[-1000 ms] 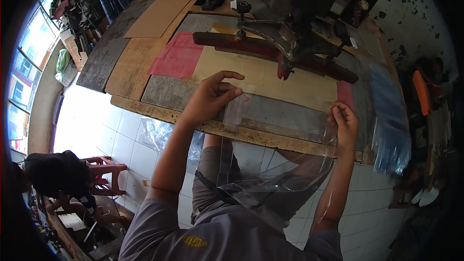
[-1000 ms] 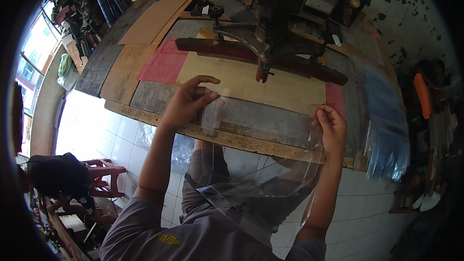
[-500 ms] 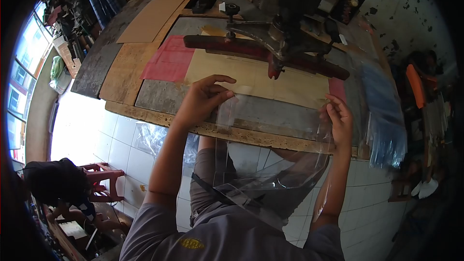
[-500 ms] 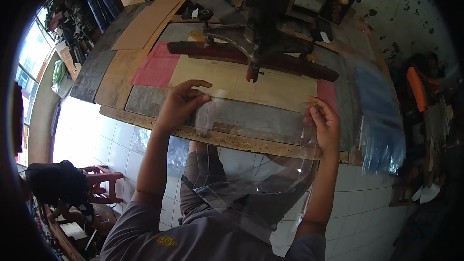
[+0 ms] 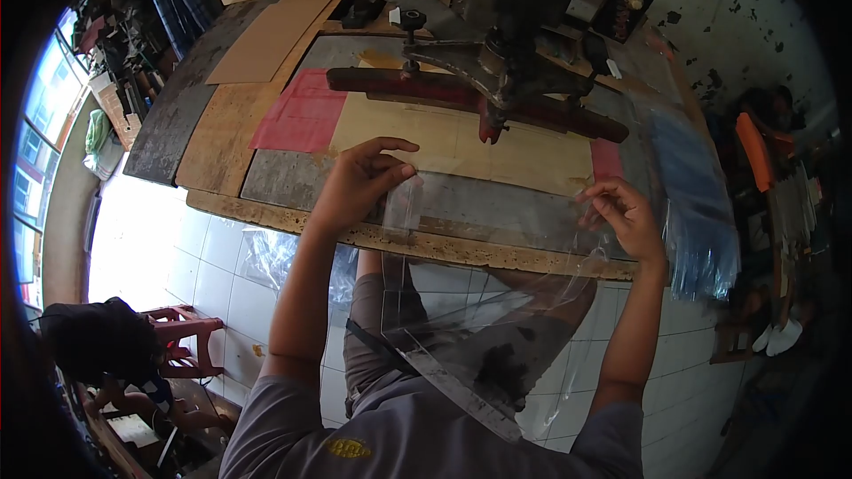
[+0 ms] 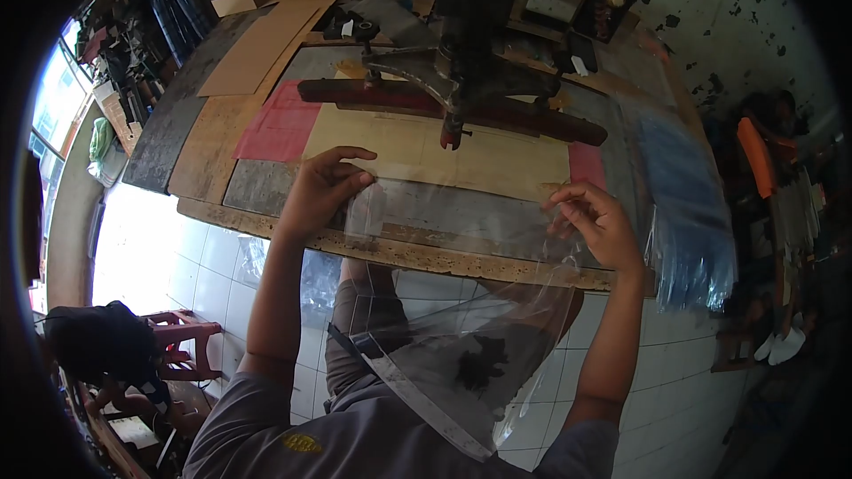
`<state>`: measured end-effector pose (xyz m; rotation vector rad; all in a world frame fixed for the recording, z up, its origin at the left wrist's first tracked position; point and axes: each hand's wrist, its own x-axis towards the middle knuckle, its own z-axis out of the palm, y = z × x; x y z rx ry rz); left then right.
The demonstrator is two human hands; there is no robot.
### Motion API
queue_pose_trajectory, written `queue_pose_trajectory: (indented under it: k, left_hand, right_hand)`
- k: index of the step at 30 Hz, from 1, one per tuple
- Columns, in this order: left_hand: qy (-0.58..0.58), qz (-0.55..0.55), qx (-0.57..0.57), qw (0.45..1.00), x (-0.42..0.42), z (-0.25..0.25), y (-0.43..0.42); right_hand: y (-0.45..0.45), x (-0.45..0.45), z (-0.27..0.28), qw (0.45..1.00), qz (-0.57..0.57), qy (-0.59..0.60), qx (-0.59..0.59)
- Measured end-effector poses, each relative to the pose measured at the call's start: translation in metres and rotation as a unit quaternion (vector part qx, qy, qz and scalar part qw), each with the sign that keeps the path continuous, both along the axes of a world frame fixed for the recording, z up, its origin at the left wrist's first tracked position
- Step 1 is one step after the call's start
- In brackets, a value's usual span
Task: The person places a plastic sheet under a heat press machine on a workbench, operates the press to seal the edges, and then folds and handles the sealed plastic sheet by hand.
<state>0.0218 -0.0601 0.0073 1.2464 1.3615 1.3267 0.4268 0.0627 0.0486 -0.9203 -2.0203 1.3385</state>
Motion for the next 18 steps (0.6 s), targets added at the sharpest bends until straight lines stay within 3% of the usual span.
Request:
queue_pose_trajectory:
  k: [2,8,14,18]
  left_hand:
    - [-0.001,-0.003,0.001,1.000,0.000,0.000,-0.001]
    - [0.001,-0.014,0.006,1.000,0.000,-0.002,0.000]
    - [0.007,-0.015,0.007,1.000,-0.001,-0.001,-0.001]
    - [-0.018,-0.013,0.024,0.999,-0.002,-0.002,-0.001]
  right_hand:
    - [0.004,0.000,0.003,0.999,0.013,0.002,-0.042]
    - [0.012,-0.013,0.026,0.982,0.047,-0.182,0.023]
    - [0.020,-0.007,0.038,0.980,0.090,-0.178,-0.002]
    - [0.014,-0.008,0.037,0.986,0.042,-0.155,0.041]
